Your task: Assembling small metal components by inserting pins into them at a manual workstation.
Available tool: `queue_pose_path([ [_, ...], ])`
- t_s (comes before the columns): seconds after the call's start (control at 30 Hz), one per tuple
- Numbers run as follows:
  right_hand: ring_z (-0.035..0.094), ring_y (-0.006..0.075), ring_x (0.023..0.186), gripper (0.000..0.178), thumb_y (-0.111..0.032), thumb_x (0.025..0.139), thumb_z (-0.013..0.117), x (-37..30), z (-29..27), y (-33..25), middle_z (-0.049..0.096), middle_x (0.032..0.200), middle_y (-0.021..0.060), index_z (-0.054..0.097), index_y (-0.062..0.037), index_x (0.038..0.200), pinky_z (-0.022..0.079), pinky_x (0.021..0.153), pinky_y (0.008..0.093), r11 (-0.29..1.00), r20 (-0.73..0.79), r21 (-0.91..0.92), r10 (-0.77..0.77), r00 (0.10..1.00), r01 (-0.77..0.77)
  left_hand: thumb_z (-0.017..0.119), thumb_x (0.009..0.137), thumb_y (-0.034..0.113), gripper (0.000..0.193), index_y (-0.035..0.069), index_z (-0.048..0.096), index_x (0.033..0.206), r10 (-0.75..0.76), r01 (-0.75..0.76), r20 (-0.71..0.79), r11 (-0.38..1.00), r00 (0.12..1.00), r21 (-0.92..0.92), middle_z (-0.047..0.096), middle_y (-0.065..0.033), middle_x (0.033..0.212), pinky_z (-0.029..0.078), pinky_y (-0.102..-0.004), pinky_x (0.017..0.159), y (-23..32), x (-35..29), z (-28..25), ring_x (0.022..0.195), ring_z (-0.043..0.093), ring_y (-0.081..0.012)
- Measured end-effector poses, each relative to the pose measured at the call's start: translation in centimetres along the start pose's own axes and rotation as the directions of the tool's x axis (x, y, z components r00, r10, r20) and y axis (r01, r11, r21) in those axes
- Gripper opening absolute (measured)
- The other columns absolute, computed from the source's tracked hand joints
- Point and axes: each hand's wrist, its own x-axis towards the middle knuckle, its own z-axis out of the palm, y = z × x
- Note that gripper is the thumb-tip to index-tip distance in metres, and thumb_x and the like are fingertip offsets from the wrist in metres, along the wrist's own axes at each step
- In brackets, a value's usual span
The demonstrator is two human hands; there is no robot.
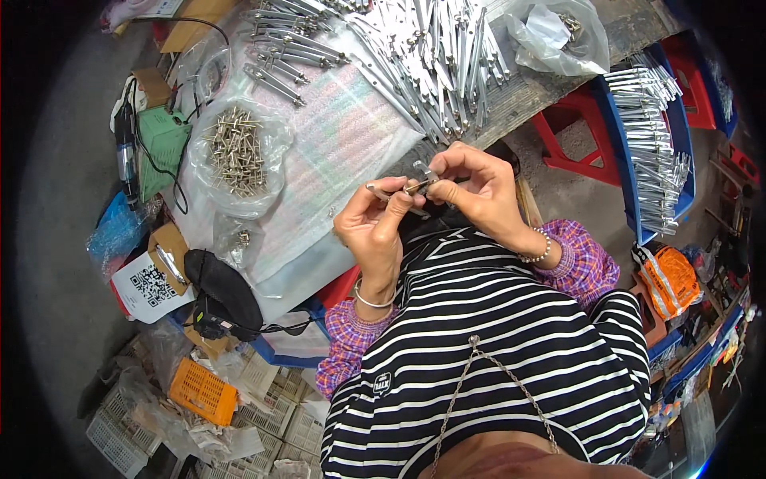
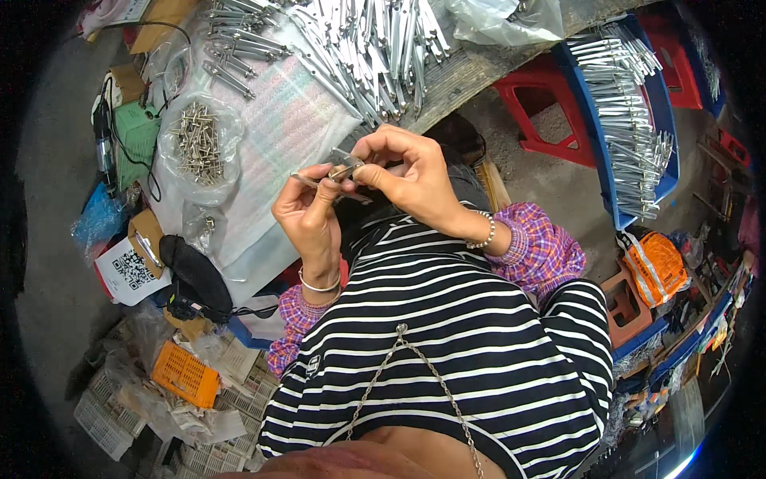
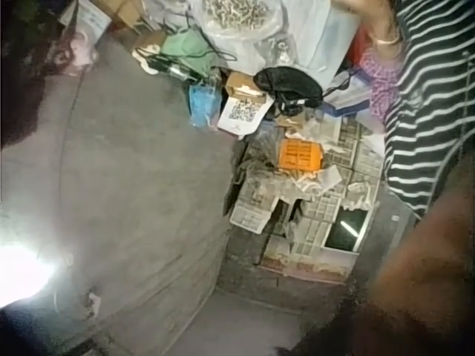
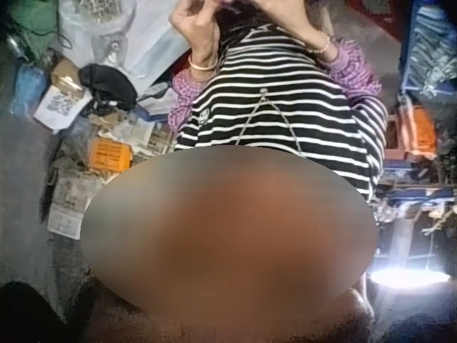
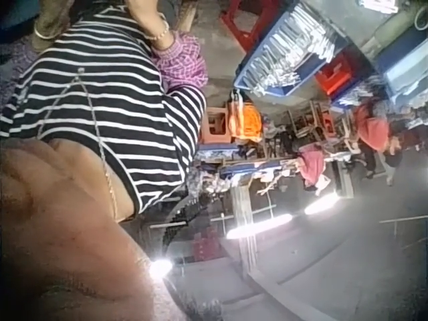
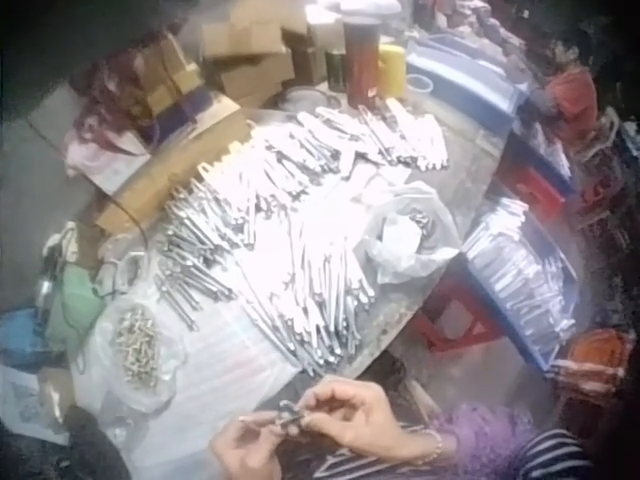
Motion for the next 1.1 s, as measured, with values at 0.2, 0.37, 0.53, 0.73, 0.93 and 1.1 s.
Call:
queue_pose_path([
  [0.2, 0.058, 0.0104, 0.074, 0.015, 0.006, 0.076, 0.062, -0.5, 0.2, -1.7, 0.056, 0.082, 0.004, 0.056, 0.0042, 0.089, 0.049, 0.065, 0.0222, 0.99, 0.001, 0.111, 0.081, 0.997, -0.081, 0.059, 0.077, -0.009, 0.011, -0.007, 0.061, 0.087, 0.064, -0.065, 0.008, 0.986, 0.998, 0.154, 0.063, -0.0101, 0.079, 0.049, -0.0237, 0.064, 1.2, -0.6, 1.0, 0.068, 0.061, -0.0144],
  [0.37, 0.056, 0.0064, 0.076, 0.017, 0.004, 0.072, 0.063, 0.1, -0.7, -1.6, 0.057, 0.082, 0.0009, 0.059, 0.0018, 0.089, 0.047, 0.063, 0.0193, 0.998, 0.044, 0.056, 0.009, 0.999, -0.011, 0.057, 0.076, -0.008, 0.011, -0.007, 0.06, 0.087, 0.016, -0.015, -0.005, 0.975, 1.0, 0.221, 0.063, -0.0119, 0.079, 0.05, -0.025, 0.063, 0.7, -0.1, 0.6, 0.067, 0.061, -0.0165],
  [0.53, 0.057, 0.0064, 0.07, 0.018, -0.003, 0.078, 0.063, -0.3, -0.7, -1.5, 0.061, 0.079, 0.0028, 0.057, 0.0028, 0.094, 0.048, 0.062, 0.0195, 0.986, 0.106, 0.114, 0.106, 0.989, -0.118, 0.059, 0.076, -0.008, 0.009, -0.007, 0.059, 0.085, 0.054, -0.054, 0.0, 0.989, 0.999, 0.135, 0.062, -0.0118, 0.079, 0.05, -0.0253, 0.063, 1.0, -0.4, 0.7, 0.065, 0.06, -0.0165],
  [0.73, 0.056, 0.0058, 0.068, 0.014, -0.004, 0.077, 0.065, -0.2, -0.9, -1.6, 0.061, 0.078, 0.0019, 0.061, 0.0022, 0.09, 0.045, 0.06, 0.0186, 1.0, 0.043, 0.004, -0.027, 0.999, 0.027, 0.061, 0.078, -0.003, 0.01, -0.005, 0.059, 0.087, 0.098, -0.098, 0.008, 0.981, 0.995, 0.166, 0.062, -0.0098, 0.078, 0.046, -0.0233, 0.062, 1.1, -0.5, 1.3, 0.064, 0.058, -0.0146],
  [0.93, 0.055, 0.0047, 0.069, 0.009, -0.004, 0.076, 0.066, -0.9, -0.6, -1.6, 0.06, 0.077, 0.0015, 0.061, 0.0016, 0.082, 0.044, 0.059, 0.018, 0.999, 0.019, -0.004, -0.053, 0.998, 0.053, 0.063, 0.077, -0.002, 0.009, -0.005, 0.06, 0.085, 0.064, -0.074, 0.07, 0.985, 0.995, 0.153, 0.062, -0.0097, 0.078, 0.047, -0.0229, 0.061, 0.9, -0.5, 0.9, 0.064, 0.058, -0.0148],
  [1.1, 0.055, 0.0047, 0.07, 0.008, -0.003, 0.076, 0.065, -0.9, 0.2, -0.7, 0.06, 0.075, 0.002, 0.061, 0.002, 0.081, 0.044, 0.059, 0.0186, 0.998, 0.055, 0.065, -0.018, 0.998, 0.014, 0.059, 0.074, -0.009, 0.008, -0.006, 0.06, 0.081, 0.066, -0.069, 0.018, 0.962, 0.998, 0.265, 0.06, -0.008, 0.075, 0.046, -0.0223, 0.063, 1.3, -1.2, 0.8, 0.066, 0.056, -0.0121],
])
